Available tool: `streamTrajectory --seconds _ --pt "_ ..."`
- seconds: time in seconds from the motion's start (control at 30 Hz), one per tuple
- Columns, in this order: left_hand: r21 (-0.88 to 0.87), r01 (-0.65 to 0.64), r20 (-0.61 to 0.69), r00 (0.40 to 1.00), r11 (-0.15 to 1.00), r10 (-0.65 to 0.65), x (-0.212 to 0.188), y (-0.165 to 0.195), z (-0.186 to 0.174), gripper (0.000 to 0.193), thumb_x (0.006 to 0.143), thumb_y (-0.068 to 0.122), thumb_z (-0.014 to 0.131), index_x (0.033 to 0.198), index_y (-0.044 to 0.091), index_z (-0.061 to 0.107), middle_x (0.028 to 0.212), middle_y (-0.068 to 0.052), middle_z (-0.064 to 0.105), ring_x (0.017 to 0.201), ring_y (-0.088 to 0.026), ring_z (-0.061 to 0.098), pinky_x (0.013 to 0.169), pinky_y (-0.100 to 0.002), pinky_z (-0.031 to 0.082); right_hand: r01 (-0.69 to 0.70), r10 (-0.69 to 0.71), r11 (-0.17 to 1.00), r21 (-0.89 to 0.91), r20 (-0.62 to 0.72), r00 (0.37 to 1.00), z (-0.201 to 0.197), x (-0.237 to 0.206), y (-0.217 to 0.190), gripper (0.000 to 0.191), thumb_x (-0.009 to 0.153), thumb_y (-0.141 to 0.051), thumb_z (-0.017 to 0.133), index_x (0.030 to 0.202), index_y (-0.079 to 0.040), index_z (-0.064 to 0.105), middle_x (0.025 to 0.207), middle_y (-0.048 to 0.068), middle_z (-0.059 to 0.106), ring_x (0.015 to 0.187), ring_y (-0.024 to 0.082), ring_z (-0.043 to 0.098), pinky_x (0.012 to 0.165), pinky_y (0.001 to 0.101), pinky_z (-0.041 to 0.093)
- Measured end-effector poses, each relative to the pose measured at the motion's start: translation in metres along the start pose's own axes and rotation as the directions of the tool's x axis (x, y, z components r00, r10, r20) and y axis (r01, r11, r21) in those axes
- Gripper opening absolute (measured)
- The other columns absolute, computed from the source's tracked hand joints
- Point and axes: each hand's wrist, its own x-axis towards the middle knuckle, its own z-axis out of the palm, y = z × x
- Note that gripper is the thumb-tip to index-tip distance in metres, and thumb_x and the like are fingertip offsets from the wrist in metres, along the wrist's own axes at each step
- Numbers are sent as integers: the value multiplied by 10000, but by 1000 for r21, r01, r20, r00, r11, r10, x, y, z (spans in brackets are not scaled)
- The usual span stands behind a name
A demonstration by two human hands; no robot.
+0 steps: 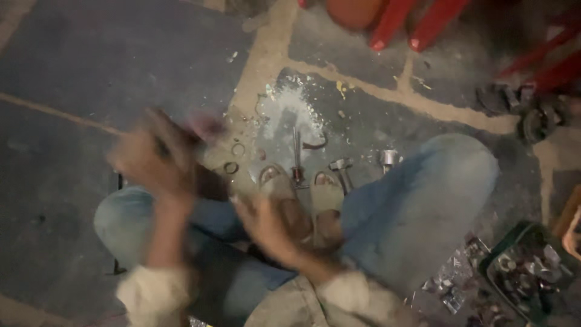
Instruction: The person sits on the floor and winds copper wire around a cylindrical metal core using both hands. They then use a hammer to tap the core while holding it steady.
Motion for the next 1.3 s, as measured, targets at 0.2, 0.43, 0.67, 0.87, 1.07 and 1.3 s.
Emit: streamTrajectory --seconds 0.2,0.43,0.67,0.87,1.07,1.3 --pt "-112 -47 555 825 993 102 -8 -63 57 162 922 216 646 890 178 800 842 -119 729 738 -336 663 658 -453 474 327 -325 838 -437 82 942 -86 -42 -64 257 921 -333 723 825 -98 768 745 172 702 630 355 689 556 484 496" --pt "-710 -110 325 825 696 462 -159 74 -3 248 945 211 695 738 121 590 671 -90 562 595 -281 594 554 -438 496 247 -345 917 -312 -314 884 -150 131 -10 459 973 -413 728 794 10 738 590 150 612 487 174 501 517 362 415" --pt "-165 -60 64 995 984 71 -28 -11 19 243 995 55 674 762 83 609 759 -115 564 675 -334 560 627 -483 374 160 -176 981 -110 -162 971 5 37 -1 273 985 -249 652 921 9 712 827 233 660 761 365 661 681 432 497" --pt "-155 -59 317 942 986 107 -8 -34 38 121 904 199 726 963 94 714 898 -134 687 815 -368 647 686 -487 474 545 -596 768 -338 -63 801 -73 -27 -43 114 898 -170 735 845 -69 729 821 122 728 750 275 724 692 369 545" --pt "-328 -368 676 552 870 488 -153 22 21 184 891 268 671 932 90 698 744 -113 699 622 -294 665 562 -481 493 238 -253 931 -276 -19 967 -143 79 -37 292 966 -280 701 853 -21 774 601 111 668 505 151 665 504 337 486" --pt "-251 141 -12 989 958 -149 -35 -21 36 244 1070 87 605 827 77 618 773 -106 647 673 -301 617 638 -456 440 236 -254 945 -227 -52 966 -1 7 -11 303 969 -339 659 823 -74 676 661 142 652 684 346 640 664 461 503"
